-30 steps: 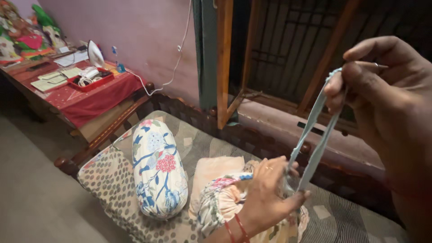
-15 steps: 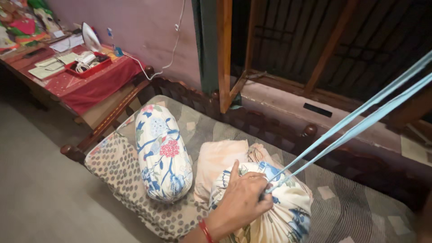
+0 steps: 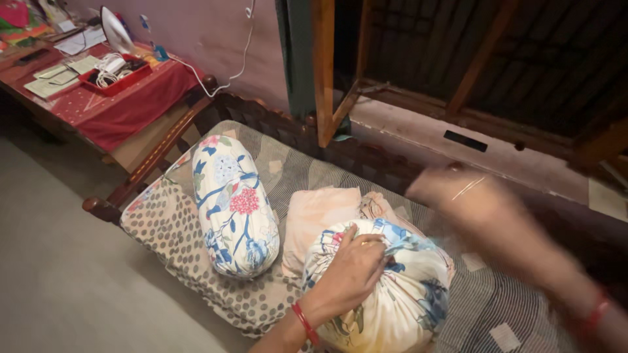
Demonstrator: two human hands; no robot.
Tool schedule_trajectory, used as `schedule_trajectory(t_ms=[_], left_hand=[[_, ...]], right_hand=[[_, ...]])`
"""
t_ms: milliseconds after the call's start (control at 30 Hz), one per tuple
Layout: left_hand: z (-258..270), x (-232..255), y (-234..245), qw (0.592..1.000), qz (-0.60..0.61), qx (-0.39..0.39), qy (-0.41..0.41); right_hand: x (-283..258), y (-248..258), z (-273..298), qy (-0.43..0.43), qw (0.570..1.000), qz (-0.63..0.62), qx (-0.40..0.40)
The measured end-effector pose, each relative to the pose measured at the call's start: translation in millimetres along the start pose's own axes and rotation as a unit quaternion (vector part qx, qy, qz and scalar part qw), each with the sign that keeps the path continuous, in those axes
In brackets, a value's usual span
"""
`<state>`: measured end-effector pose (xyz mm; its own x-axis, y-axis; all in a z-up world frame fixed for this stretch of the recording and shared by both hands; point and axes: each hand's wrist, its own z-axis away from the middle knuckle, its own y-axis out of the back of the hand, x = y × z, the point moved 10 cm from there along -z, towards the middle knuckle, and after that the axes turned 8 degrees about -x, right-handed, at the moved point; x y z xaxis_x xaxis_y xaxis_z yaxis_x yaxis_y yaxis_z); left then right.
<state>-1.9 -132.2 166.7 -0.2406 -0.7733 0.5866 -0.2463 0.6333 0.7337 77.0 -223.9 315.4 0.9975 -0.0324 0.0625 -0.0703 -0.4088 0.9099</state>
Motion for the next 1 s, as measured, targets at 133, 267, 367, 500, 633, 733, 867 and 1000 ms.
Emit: schedule_trajectory(t_ms=[133,267,367,500,633,733,867,1000], left_hand=[[1,-2,7,0.998,0.059,0.003,0.02],[14,-21,28,0.923,0.378,0.022,0.068],[35,-30,50,0.93,0.346,0.051,0.114],[42,17,70,0.995,0.092,0.023,-0.037],[45,51,71,0.986,-0.112,0.064,-0.109],[55,66,58,0.956,-0.249,0.059,-0.141],[61,74,52,0.923,-0.335,0.078,-0.171],[49,73,45,0.944,-0.292,0.004,-0.154]], right_hand=[[-36,-98,14,-0.013,0.972,-0.167,-0.164],[-5,-131,35,-0.103,0.945,-0.248,-0.187],[-7,-125,41,-0.059,0.964,-0.25,-0.074],[-5,-136,50,-0.094,0.947,-0.307,0.003],[-9,-128,51,-0.094,0.942,-0.316,0.06],[-10,-115,51,-0.102,0.942,-0.303,0.097],[-19,-104,48,-0.063,0.932,-0.326,0.145],[-20,-112,45,-0.086,0.946,-0.286,0.125]])
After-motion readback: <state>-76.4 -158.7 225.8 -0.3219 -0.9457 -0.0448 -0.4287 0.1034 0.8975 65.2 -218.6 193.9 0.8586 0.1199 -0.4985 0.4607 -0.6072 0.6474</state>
